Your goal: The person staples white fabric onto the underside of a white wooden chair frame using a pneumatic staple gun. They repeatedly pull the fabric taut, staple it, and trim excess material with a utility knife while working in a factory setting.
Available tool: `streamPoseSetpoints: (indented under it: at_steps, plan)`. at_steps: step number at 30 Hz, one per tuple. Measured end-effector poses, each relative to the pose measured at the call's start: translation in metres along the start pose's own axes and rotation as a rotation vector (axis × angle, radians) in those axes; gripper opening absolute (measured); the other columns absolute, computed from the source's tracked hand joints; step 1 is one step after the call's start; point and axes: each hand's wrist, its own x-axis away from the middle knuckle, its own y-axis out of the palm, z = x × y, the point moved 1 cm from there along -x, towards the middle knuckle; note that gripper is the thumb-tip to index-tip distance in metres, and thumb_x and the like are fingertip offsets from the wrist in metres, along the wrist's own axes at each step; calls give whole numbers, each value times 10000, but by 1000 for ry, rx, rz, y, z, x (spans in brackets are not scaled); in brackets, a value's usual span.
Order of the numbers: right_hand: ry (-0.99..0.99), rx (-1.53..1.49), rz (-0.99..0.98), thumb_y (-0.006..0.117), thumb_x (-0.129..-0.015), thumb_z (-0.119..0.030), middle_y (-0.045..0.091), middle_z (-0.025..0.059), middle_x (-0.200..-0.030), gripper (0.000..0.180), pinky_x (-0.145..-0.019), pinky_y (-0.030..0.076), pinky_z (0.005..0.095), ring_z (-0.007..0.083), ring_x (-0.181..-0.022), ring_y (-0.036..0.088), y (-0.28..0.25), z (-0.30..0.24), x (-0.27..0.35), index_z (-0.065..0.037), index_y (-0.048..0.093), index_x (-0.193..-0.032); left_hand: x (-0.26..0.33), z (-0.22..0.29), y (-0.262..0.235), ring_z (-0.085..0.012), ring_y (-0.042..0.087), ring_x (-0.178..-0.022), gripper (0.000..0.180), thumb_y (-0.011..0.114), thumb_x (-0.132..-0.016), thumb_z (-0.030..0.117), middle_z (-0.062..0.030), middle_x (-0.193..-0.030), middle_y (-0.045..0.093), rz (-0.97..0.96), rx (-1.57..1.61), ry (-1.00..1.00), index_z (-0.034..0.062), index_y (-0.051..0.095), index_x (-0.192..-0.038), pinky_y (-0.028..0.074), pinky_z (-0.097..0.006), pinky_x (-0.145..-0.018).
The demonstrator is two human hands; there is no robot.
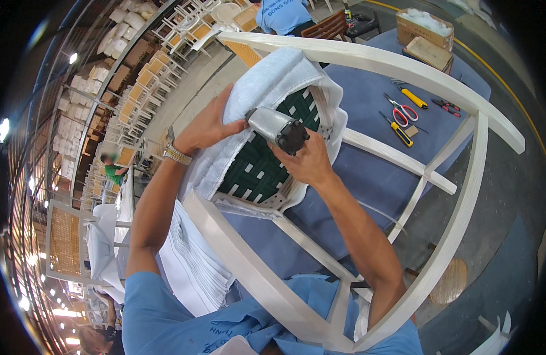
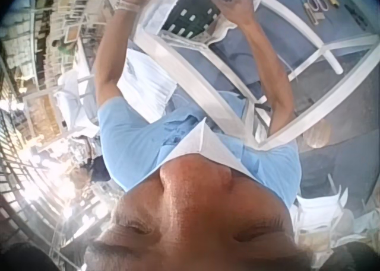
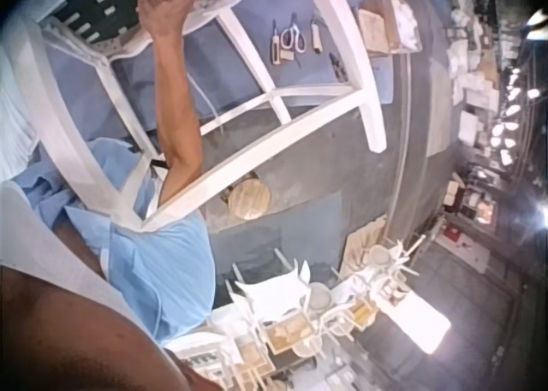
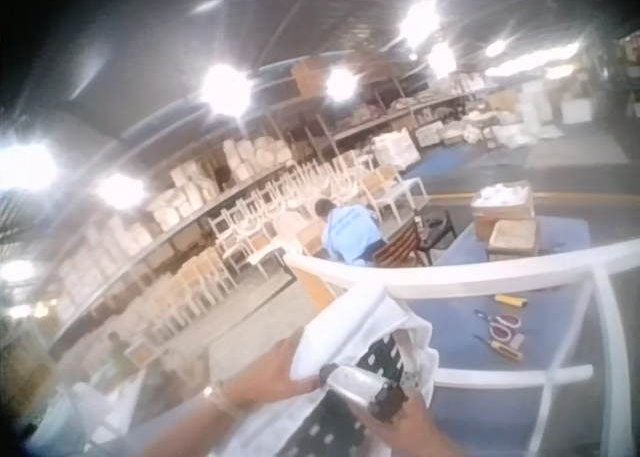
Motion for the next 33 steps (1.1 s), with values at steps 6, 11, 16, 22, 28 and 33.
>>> streamPoseSetpoints:
  at_steps: [6,11,16,22,28,33]
  plan:
    - [-50,77,-19,779,-810,-104,728,73,-843,261,-670,524,313,128,-711,641,-2,-1,-4,18,679,-1018,0,0,1,-469,466,-1319,1066,716,-790,518,-388,-1430,399,1,-8,-19,-59,205,-1526,392,-430,-1103]
    - [12,110,-13,786,-792,-107,727,98,-841,281,-685,527,313,134,-722,648,-5,-4,-5,21,673,-1014,0,2,0,-473,445,-1334,1092,734,-774,505,-397,-1431,390,-5,0,3,-84,193,-1517,374,-422,-1120]
    - [-18,57,-35,791,-788,-85,727,91,-842,290,-685,526,293,128,-731,658,0,-2,2,19,665,-1027,-1,2,-1,-476,435,-1340,1112,755,-739,459,-410,-1433,373,-24,-13,3,-99,185,-1512,366,-415,-1129]
    - [-47,101,-16,801,-783,-94,718,76,-818,286,-680,525,296,125,-725,662,4,-7,8,15,640,-992,-2,3,-1,-497,467,-1299,1124,768,-698,392,-415,-1421,375,-42,-8,-25,-73,164,-1524,386,-424,-1113]
    - [-81,136,-34,795,-774,-85,715,92,-817,287,-683,527,305,174,-728,689,5,-7,9,10,640,-996,0,8,1,-526,493,-1251,1134,781,-688,376,-409,-1414,379,-35,-66,-33,-30,152,-1539,404,-456,-1091]
    - [-2,80,-95,794,-772,-85,724,111,-878,340,-724,537,310,184,-795,701,10,-10,8,38,642,-1050,10,1,3,-555,440,-1290,1134,786,-691,390,-413,-1446,339,-24,-112,-14,37,152,-1562,374,-508,-1105]
